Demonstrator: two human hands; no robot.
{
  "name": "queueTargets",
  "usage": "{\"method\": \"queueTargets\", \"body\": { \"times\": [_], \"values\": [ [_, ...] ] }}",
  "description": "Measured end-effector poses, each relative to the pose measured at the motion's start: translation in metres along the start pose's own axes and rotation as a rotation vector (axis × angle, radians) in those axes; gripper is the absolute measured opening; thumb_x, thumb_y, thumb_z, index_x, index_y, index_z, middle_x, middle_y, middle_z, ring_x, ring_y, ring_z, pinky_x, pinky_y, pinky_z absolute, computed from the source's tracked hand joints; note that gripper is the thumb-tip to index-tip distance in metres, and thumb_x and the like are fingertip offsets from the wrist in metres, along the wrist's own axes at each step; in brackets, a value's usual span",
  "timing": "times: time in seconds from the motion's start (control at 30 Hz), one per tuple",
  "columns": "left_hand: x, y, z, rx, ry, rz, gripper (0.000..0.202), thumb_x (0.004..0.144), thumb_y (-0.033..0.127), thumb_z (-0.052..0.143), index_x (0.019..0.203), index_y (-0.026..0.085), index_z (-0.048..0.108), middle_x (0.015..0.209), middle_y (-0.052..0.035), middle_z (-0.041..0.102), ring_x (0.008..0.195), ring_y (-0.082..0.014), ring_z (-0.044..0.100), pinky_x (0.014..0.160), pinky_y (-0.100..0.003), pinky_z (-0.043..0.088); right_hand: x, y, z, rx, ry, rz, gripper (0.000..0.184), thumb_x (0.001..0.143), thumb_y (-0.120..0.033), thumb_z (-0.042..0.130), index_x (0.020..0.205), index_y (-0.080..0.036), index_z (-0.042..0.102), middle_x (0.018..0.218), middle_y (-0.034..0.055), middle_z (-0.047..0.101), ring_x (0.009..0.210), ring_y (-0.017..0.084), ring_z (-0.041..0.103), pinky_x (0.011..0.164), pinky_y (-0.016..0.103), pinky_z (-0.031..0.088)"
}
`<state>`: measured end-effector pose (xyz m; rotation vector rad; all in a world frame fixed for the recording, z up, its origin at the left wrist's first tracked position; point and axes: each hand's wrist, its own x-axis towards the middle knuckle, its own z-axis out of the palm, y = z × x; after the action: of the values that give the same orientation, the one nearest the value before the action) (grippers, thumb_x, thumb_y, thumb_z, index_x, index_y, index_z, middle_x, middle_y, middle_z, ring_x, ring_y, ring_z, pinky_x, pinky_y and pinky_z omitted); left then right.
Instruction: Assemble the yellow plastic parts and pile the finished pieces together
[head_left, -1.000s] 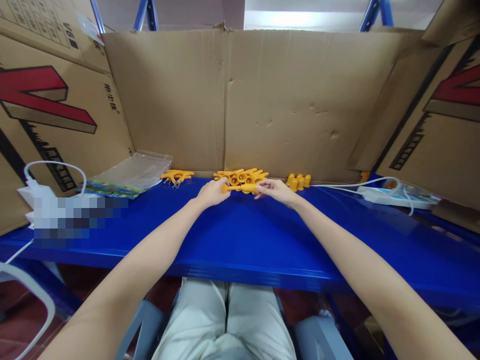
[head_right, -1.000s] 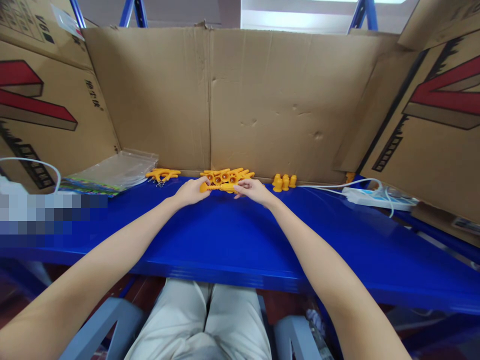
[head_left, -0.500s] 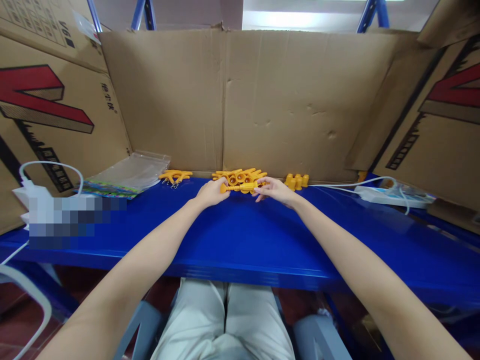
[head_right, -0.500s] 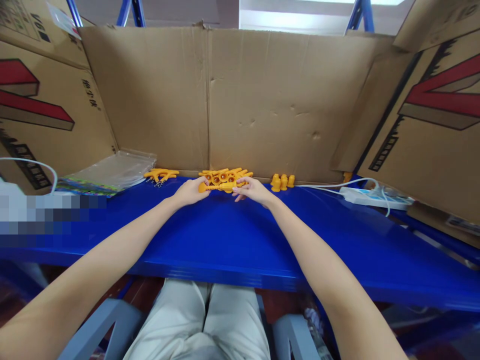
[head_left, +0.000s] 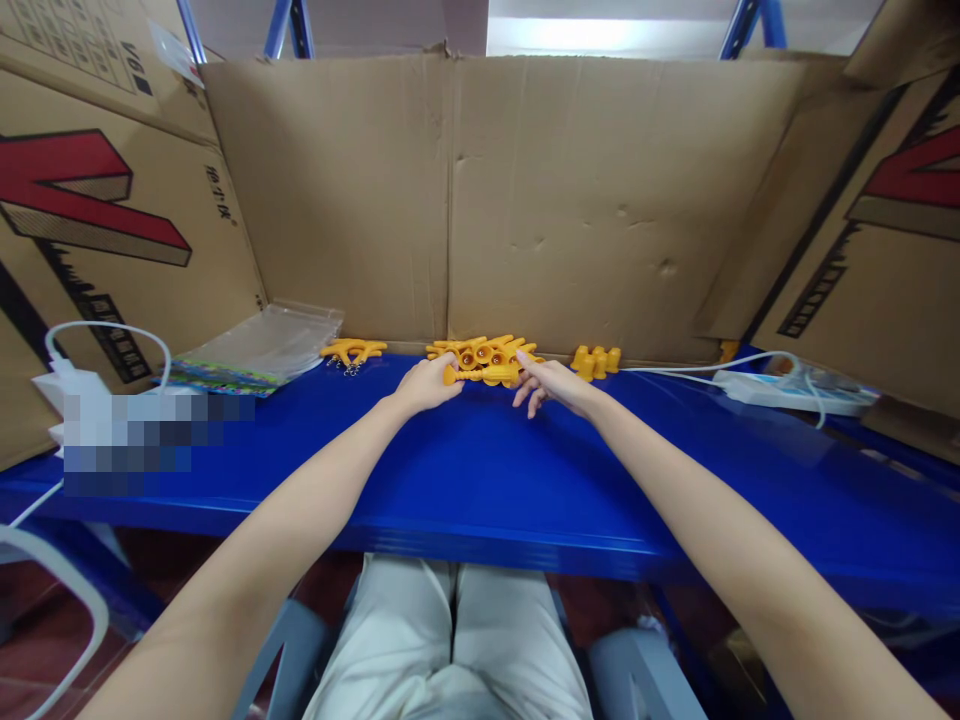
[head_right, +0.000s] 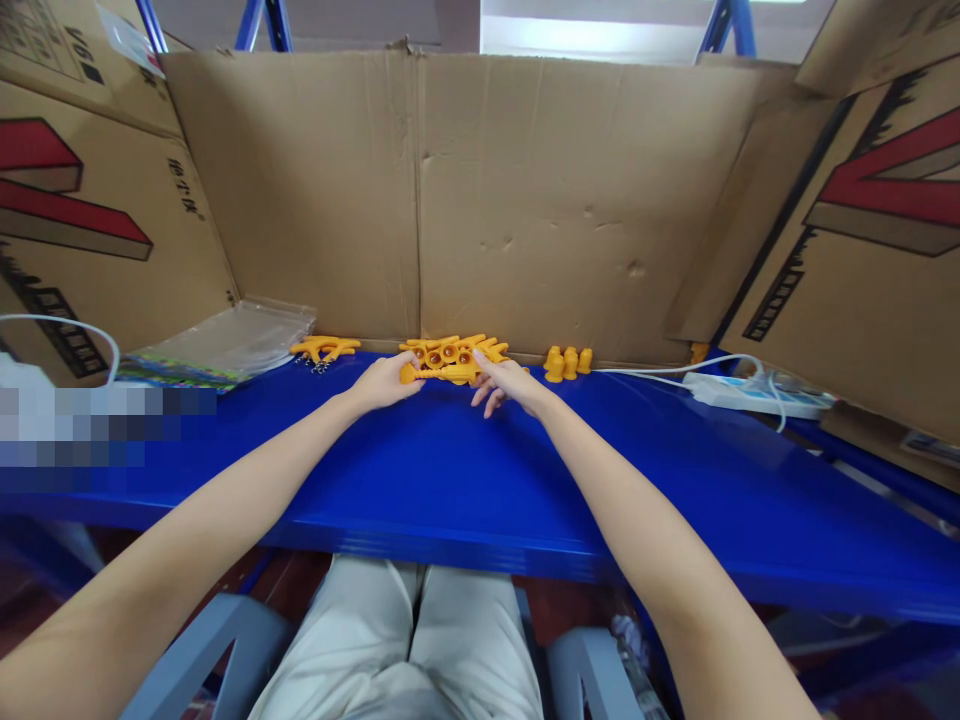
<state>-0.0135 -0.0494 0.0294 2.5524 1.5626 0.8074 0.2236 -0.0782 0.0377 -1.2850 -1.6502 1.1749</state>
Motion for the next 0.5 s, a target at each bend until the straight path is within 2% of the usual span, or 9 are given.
{"method": "queueTargets", "body": {
  "times": [0.1, 0.17, 0.2, 0.3, 0.4, 0.5],
  "values": [
    [0.001, -0.001, 0.000, -0.029, -0.010, -0.013, 0.025, 0.075, 0.035, 0.059, 0.097, 0.022, 0.059, 0.081, -0.0038, 0.067, 0.078, -0.0214, 0.064, 0.072, -0.031, 0.045, -0.003, 0.000, -0.007, 0.025, -0.027, -0.074, 0.031, 0.084, -0.040, 0.068, 0.101, -0.015, 0.058, 0.085, 0.0081, 0.074, 0.057, 0.014, 0.068, 0.053, 0.024, 0.053],
    [0.001, -0.001, -0.001, -0.034, -0.009, -0.014, 0.025, 0.075, 0.035, 0.060, 0.096, 0.022, 0.059, 0.079, -0.0031, 0.067, 0.077, -0.0214, 0.064, 0.072, -0.031, 0.045, -0.003, 0.001, -0.009, 0.012, -0.001, -0.106, 0.039, 0.078, -0.027, 0.075, 0.110, -0.017, 0.056, 0.085, 0.0055, 0.074, 0.061, 0.013, 0.069, 0.058, 0.024, 0.054],
    [0.001, -0.001, -0.001, -0.026, -0.006, -0.011, 0.025, 0.074, 0.035, 0.060, 0.095, 0.022, 0.059, 0.080, -0.0031, 0.067, 0.078, -0.0219, 0.064, 0.073, -0.031, 0.044, -0.003, 0.002, -0.009, 0.003, 0.010, -0.114, 0.038, 0.078, -0.025, 0.075, 0.110, -0.016, 0.056, 0.083, 0.0050, 0.074, 0.060, 0.013, 0.068, 0.059, 0.024, 0.054],
    [0.000, 0.000, -0.001, 0.036, 0.006, -0.002, 0.026, 0.075, 0.037, 0.059, 0.097, 0.023, 0.060, 0.084, -0.0042, 0.068, 0.082, -0.0241, 0.065, 0.073, -0.032, 0.045, -0.001, 0.002, -0.005, -0.006, 0.003, -0.111, 0.025, 0.083, -0.036, 0.069, 0.092, -0.014, 0.059, 0.075, 0.0074, 0.073, 0.051, 0.012, 0.064, 0.054, 0.024, 0.052],
    [-0.001, 0.001, -0.001, 0.077, 0.001, 0.011, 0.029, 0.076, 0.039, 0.058, 0.100, 0.023, 0.059, 0.084, -0.0047, 0.068, 0.083, -0.0252, 0.065, 0.072, -0.032, 0.045, 0.000, 0.002, -0.001, 0.000, -0.007, -0.046, 0.042, 0.089, -0.053, 0.056, 0.072, -0.014, 0.057, 0.060, 0.0082, 0.068, 0.040, 0.011, 0.058, 0.044, 0.024, 0.047],
    [-0.001, 0.001, 0.001, 0.068, 0.017, 0.033, 0.028, 0.076, 0.039, 0.058, 0.100, 0.024, 0.059, 0.088, -0.0042, 0.069, 0.084, -0.0245, 0.065, 0.072, -0.032, 0.046, 0.001, 0.000, 0.003, -0.021, 0.041, 0.003, 0.051, 0.088, -0.062, 0.048, 0.067, -0.016, 0.056, 0.050, 0.0056, 0.063, 0.033, 0.010, 0.053, 0.035, 0.021, 0.039]
  ]
}}
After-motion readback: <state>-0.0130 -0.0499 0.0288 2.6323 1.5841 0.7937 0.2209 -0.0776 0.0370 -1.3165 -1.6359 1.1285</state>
